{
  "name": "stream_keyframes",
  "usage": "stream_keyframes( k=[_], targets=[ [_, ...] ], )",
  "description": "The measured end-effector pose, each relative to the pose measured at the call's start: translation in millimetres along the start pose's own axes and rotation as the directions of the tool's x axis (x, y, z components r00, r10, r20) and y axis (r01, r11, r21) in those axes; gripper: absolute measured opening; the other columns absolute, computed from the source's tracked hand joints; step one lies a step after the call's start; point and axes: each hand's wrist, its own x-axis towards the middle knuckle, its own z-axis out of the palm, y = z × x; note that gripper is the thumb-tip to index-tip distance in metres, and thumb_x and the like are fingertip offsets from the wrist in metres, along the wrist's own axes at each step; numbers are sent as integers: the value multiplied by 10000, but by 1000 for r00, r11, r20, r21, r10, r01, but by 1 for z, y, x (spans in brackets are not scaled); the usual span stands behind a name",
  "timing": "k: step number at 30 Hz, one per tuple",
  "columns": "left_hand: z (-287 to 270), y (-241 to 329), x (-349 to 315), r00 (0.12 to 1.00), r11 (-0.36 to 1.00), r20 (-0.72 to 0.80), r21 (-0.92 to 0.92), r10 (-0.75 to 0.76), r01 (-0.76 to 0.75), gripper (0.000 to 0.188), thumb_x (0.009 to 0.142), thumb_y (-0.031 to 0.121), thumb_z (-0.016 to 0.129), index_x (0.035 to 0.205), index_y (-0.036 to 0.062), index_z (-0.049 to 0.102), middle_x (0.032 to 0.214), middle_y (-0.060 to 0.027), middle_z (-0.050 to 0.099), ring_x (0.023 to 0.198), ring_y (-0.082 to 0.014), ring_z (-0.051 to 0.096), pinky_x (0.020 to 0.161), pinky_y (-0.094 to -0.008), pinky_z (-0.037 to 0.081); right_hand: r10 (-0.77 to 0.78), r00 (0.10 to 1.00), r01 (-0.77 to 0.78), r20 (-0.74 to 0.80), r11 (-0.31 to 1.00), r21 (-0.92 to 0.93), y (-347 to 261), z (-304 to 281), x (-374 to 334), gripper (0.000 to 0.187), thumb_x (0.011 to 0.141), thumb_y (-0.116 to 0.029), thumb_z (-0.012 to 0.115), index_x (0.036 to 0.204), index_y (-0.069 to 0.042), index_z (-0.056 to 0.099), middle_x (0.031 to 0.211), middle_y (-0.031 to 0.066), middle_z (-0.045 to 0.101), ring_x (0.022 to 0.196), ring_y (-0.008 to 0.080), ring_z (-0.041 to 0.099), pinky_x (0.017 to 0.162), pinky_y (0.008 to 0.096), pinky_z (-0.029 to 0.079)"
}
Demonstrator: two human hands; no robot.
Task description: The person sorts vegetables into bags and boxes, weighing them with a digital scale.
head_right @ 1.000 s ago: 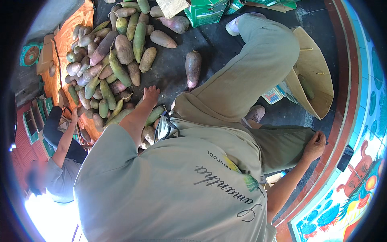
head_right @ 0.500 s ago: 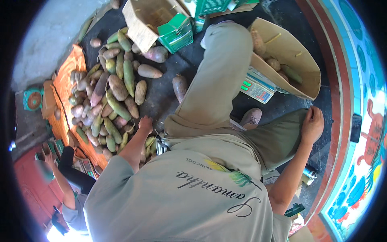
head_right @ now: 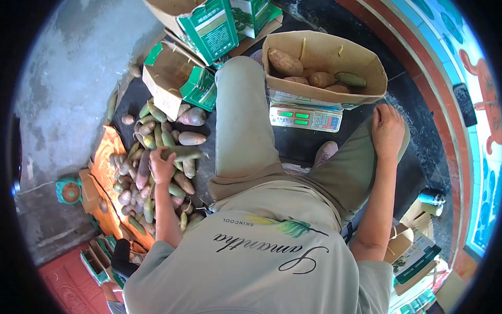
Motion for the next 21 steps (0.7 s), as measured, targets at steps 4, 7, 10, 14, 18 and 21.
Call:
stream_keyframes(
  k=[4,7,10,14,18,21],
  targets=[
    [-53,90,50,922,966,-346,-121,173,-227,286,691,44,707,952,21,594,945,-108,526,870,-245,518,799,-341,424,10,999,-9,-45,1000,25,10,3,-6,77,801,-128,563,806,-52,570,782,100,574,764,288,553,688,389,426],
    [-69,148,77,857,849,-488,-373,164,-375,313,766,68,681,1047,6,558,975,-79,520,921,-180,513,829,-297,420,27,997,-24,-66,998,54,13,3,-8,70,798,-123,565,803,-53,563,770,100,566,757,287,551,689,388,426],
    [-70,206,91,875,693,-468,-592,120,-412,296,797,22,641,1072,-3,534,1052,-89,537,966,-156,514,872,-288,417,37,995,-28,-92,995,94,19,3,-11,64,793,-116,570,800,-53,556,757,98,553,753,287,546,688,386,426],
    [-44,266,105,902,510,-401,-749,158,-422,287,774,-20,642,1047,10,557,1000,-66,569,901,-134,535,822,-267,438,31,991,-13,-129,991,136,24,2,-16,55,783,-101,576,796,-53,552,748,91,541,749,283,539,690,383,424],
    [-2,314,109,966,612,-187,-747,180,-259,266,749,16,682,999,22,589,841,6,533,736,-61,470,673,-198,411,59,987,-35,-151,987,159,28,-2,-21,49,778,-92,577,789,-52,551,742,88,538,744,277,537,690,381,423],
    [39,342,116,940,438,-186,-847,286,-301,266,756,43,685,1004,22,589,869,-9,563,744,-76,497,671,-200,427,59,987,-33,-152,985,170,30,-2,-20,48,776,-90,576,782,-49,550,738,88,536,740,274,535,690,379,421]
  ],
)
